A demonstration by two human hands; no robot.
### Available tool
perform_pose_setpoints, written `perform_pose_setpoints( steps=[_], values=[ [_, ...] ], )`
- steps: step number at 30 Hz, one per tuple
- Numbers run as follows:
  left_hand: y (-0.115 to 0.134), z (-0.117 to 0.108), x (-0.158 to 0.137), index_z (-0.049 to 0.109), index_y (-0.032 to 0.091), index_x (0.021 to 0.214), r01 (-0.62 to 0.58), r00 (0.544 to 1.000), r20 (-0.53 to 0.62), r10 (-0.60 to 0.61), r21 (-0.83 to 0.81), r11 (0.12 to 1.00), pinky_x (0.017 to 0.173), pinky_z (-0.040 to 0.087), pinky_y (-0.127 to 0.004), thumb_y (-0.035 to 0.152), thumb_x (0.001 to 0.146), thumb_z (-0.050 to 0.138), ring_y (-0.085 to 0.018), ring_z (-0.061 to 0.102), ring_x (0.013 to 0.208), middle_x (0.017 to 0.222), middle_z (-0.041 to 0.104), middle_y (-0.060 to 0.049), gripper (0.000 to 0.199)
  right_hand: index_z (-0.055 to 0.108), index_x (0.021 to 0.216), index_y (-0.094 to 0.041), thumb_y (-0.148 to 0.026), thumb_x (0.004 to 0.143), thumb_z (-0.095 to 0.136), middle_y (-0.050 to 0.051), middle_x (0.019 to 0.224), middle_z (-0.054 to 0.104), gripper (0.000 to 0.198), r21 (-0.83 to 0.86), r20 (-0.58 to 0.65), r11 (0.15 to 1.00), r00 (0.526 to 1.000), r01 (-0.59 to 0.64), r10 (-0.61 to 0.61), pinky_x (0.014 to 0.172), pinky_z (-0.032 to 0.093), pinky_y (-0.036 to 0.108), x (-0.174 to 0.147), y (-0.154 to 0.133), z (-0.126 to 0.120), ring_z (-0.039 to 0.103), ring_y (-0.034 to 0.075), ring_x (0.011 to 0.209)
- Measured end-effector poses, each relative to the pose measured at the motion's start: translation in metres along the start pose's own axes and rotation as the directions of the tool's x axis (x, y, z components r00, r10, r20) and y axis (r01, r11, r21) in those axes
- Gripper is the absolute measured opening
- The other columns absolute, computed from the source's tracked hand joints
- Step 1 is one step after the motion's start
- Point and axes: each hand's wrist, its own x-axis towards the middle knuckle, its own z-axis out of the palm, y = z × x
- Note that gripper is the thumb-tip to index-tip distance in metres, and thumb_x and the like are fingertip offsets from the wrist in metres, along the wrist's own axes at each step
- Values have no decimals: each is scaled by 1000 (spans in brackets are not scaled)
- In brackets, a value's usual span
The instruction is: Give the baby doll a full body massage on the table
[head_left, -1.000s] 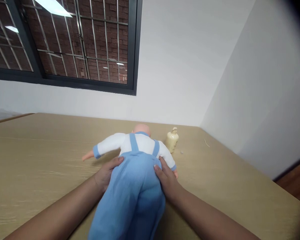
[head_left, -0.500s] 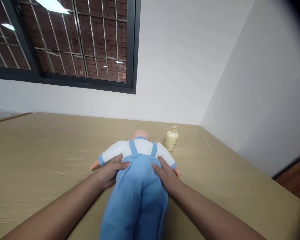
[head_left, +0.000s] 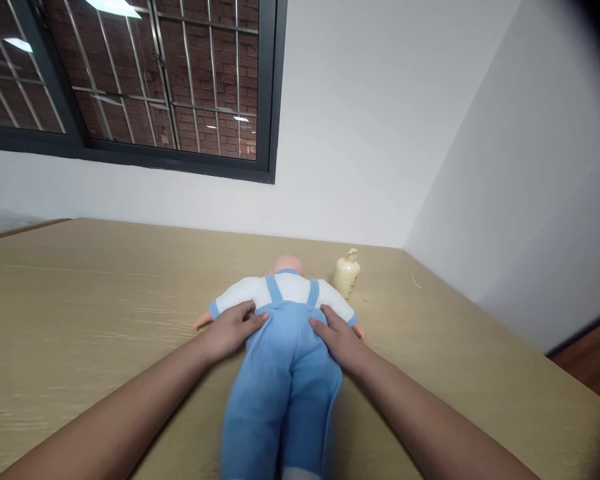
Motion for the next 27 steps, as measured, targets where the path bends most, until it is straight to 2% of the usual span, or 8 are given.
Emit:
perform_pose_setpoints(
  steps=[3, 5, 7, 9, 12, 15, 20, 27],
  values=[
    [9, -7, -3, 53, 19, 68, -25, 991, -111, 75, 401, 916, 60, 33, -30, 61, 93, 44, -20, 56, 65, 64, 59, 0, 49, 63, 106, -22, -62, 90, 50, 2, 88, 69, 45, -225, -21, 974, 1000, 15, -20, 77, 45, 36, 2, -1, -7, 63, 23, 84],
    [18, -7, -7, 54, 19, 68, -48, 982, -136, 133, 499, 865, 60, 32, -30, 57, 95, 42, -20, 55, 65, 66, 60, -2, 48, 63, 105, -22, -58, 89, 53, 1, 81, 66, 41, -320, -47, 946, 996, 51, -70, 70, 43, 33, 0, -5, -12, 60, 21, 76],
    [26, -4, -12, 61, 19, 78, -114, 963, -145, 228, 547, 829, 65, 37, -32, 52, 95, 44, -22, 58, 74, 77, 64, -4, 42, 62, 108, -21, -51, 88, 56, 2, 80, 65, 37, -392, -82, 914, 985, 109, -153, 67, 43, 33, -4, -11, -14, 58, 20, 73],
    [32, 3, -18, 66, 19, 96, -229, 924, -125, 361, 577, 784, 77, 42, -36, 47, 95, 48, -24, 59, 89, 93, 65, -7, 34, 60, 114, -20, -45, 87, 58, 5, 89, 66, 36, -451, -113, 872, 956, 193, -270, 72, 45, 35, -11, -17, -13, 59, 22, 79],
    [36, 18, -25, 64, 18, 115, -378, 870, -26, 493, 606, 700, 92, 42, -42, 44, 93, 53, -28, 56, 103, 109, 63, -10, 36, 58, 124, -20, -39, 85, 61, 11, 111, 64, 43, -489, -95, 792, 880, 366, -465, 89, 46, 41, -21, -24, -3, 57, 28, 104],
    [34, 30, -27, 62, 18, 121, -417, 873, 77, 481, 629, 656, 93, 43, -45, 42, 93, 55, -29, 54, 104, 113, 61, -12, 38, 58, 129, -21, -37, 85, 61, 11, 116, 61, 47, -487, -2, 724, 829, 488, -560, 95, 44, 44, -26, -27, 12, 54, 29, 110],
    [28, 38, -20, 65, 18, 109, -401, 896, 123, 427, 637, 658, 88, 45, -44, 36, 95, 48, -28, 57, 97, 102, 62, -11, 29, 63, 119, -20, -31, 82, 62, 9, 108, 65, 39, -473, 79, 726, 844, 500, -530, 89, 46, 42, -20, -24, 24, 56, 27, 99],
    [31, 38, -18, 67, 20, 92, -400, 899, 127, 419, 624, 671, 75, 43, -37, 34, 92, 51, -25, 61, 86, 89, 66, -7, 21, 68, 99, -21, -27, 89, 57, 4, 89, 69, 16, -420, 112, 743, 842, 522, -528, 83, 44, 35, -13, -23, 17, 61, 21, 86]
  ],
)
